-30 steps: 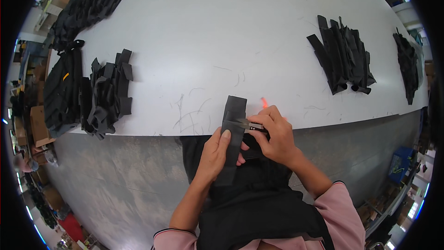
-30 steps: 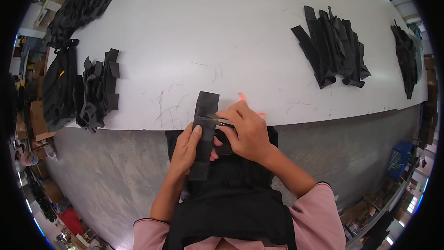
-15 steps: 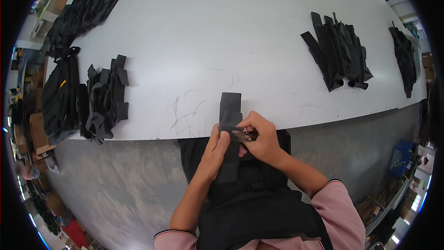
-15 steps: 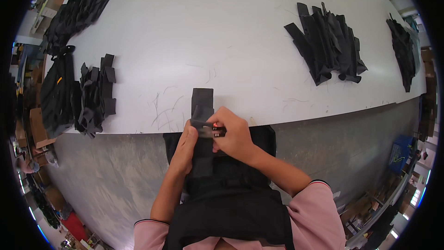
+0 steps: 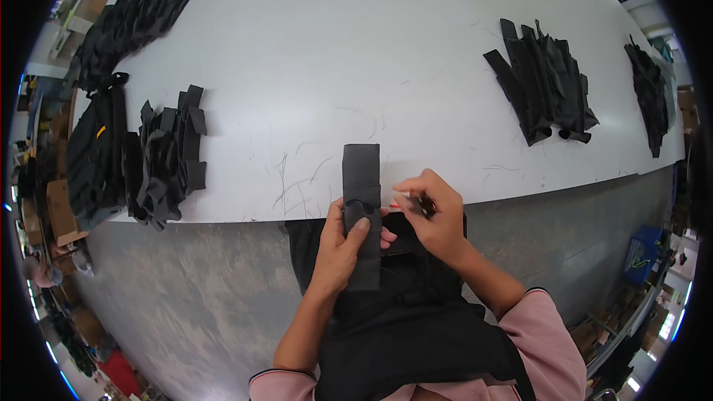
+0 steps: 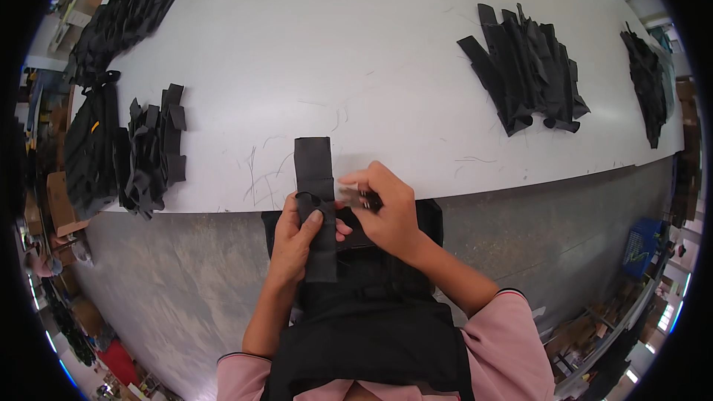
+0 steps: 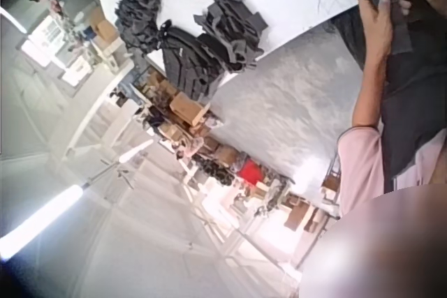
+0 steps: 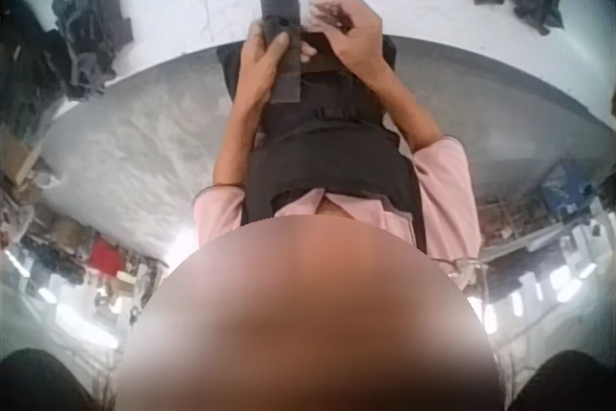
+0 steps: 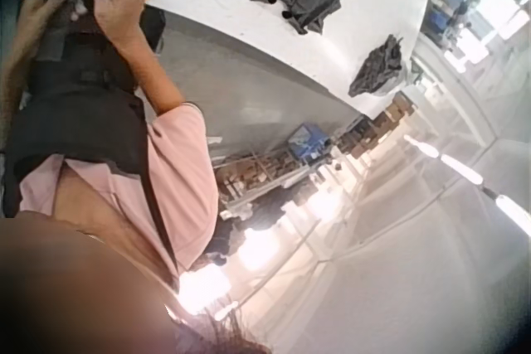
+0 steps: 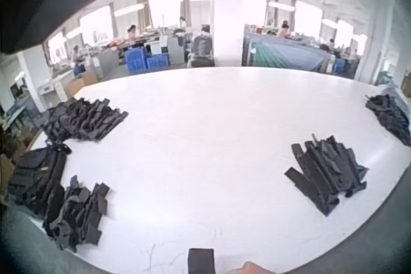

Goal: The person is using a pair of small snips or scissors to trim loose threads and excess material from black fabric components on a factory workbench.

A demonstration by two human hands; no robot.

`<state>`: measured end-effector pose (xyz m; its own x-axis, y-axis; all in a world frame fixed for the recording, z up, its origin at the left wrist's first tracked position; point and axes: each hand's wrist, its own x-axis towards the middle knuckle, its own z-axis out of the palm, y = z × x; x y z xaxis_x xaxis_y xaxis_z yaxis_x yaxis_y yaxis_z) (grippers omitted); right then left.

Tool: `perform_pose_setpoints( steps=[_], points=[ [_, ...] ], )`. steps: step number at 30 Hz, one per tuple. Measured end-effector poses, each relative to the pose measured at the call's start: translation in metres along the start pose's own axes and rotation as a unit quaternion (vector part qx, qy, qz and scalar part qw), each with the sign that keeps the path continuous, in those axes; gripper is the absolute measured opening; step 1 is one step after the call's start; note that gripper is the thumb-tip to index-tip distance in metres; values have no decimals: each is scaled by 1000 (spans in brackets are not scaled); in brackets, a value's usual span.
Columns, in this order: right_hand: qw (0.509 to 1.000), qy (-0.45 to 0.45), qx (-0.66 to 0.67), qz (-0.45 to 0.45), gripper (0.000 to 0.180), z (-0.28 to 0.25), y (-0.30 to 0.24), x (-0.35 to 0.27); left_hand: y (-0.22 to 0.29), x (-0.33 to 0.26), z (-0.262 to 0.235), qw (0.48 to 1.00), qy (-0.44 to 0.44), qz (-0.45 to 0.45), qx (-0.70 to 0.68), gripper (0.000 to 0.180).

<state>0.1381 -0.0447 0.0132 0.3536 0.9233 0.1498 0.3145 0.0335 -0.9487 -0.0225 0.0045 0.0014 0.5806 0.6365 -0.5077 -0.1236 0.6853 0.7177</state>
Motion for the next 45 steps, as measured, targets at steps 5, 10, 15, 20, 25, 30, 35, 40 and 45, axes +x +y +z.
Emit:
perform_pose_setpoints(
  steps=[5,10,15,20,25,30,35,40,45],
  points=[
    [997,31,-62,41,25,-2,13,-8,4,-3,1,999,-17,37,-26,34],
    [987,7,-155,-52,29,-1,7,-1,7,-3,4,999,-5,48,-5,35],
    [977,25,-193,-82,28,2,8,5,6,-2,6,999,-2,43,-5,34],
    [956,39,-258,-135,26,4,11,4,9,-5,4,999,-12,34,-36,32],
    [940,59,-280,-183,27,1,16,-1,5,-2,4,997,-35,6,-71,30],
    [953,72,-242,-166,27,2,16,0,5,-2,7,997,-33,6,-68,31],
    [956,47,-247,-154,27,-1,8,3,6,-3,7,999,-25,21,-42,33],
    [945,28,-276,-173,26,-4,8,4,7,-3,8,999,-24,21,-29,35],
    [964,51,-226,-129,26,-2,9,-3,6,-3,5,999,-31,21,-30,38]
  ],
)
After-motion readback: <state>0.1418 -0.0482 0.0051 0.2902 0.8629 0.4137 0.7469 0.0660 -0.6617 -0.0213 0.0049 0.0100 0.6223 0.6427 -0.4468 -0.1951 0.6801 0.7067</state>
